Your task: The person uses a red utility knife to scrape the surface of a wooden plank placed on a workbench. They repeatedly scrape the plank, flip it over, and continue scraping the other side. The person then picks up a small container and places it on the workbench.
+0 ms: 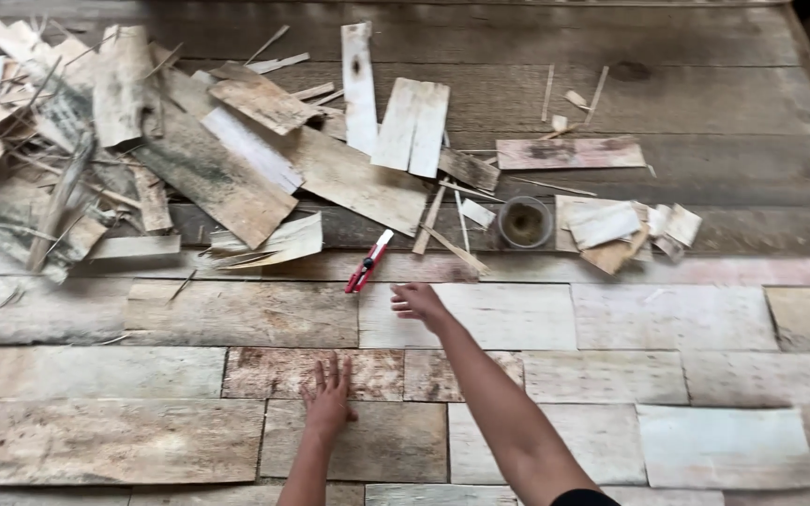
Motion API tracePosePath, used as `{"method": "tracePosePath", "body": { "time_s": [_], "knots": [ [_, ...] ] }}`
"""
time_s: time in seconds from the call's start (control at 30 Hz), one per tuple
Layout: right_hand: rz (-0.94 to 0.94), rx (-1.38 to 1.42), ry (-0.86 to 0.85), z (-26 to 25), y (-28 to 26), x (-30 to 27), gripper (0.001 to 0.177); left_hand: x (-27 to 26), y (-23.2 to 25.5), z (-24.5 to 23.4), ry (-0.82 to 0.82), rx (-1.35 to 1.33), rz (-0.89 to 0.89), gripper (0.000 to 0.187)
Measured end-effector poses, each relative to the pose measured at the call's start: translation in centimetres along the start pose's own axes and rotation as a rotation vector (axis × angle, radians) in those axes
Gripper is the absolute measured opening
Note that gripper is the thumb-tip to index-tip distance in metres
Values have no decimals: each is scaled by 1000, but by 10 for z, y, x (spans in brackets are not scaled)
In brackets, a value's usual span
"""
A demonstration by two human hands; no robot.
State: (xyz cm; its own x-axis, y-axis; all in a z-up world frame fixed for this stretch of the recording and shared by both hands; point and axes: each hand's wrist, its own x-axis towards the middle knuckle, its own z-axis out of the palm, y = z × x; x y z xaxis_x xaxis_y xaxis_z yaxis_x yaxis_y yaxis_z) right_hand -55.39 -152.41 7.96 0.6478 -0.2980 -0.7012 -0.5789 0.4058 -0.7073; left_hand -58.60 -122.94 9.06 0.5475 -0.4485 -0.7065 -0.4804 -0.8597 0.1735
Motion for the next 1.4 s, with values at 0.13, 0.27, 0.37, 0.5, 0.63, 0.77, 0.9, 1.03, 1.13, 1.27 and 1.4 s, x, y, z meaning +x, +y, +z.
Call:
{"method": "tracePosePath", "body": {
  "time_s": [0.13,0.27,0.37,0.5,0.63,0.77,0.9,1.03,1.13,1.27,1.4],
  "knots": [
    [72,86,68,67,-18,17,51,-18,6,-17,-21,-8,-6,122],
    [55,153,45,88,-31,23,38,-17,2,-12,-25,-8,-3,121],
    [62,153,84,92,-36,36,31,-18,5,-24,-24,-43,-12,119],
    [9,195,158,91,-23,37,30,-20,4,-22,-56,-58,-13,117],
    [-58,152,110,77,-7,26,15,-19,4,-22,-54,-87,4,115],
    [-220,308,26,75,20,-13,6,-5,-6,-10,-45,-67,8,117],
    [-311,322,19,54,26,-62,11,-14,-2,-10,-24,-72,20,117],
    [-344,258,28,33,14,-71,29,-6,-4,-9,-17,-66,12,119],
    [-349,345,-3,14,31,-47,12,-7,-4,-5,-6,-78,2,118],
    [-328,332,28,6,16,-54,9,-7,-5,-3,7,-95,13,116],
    [-376,309,-4,3,5,-57,15,-4,-6,0,1,-102,14,118]
  ]
}}
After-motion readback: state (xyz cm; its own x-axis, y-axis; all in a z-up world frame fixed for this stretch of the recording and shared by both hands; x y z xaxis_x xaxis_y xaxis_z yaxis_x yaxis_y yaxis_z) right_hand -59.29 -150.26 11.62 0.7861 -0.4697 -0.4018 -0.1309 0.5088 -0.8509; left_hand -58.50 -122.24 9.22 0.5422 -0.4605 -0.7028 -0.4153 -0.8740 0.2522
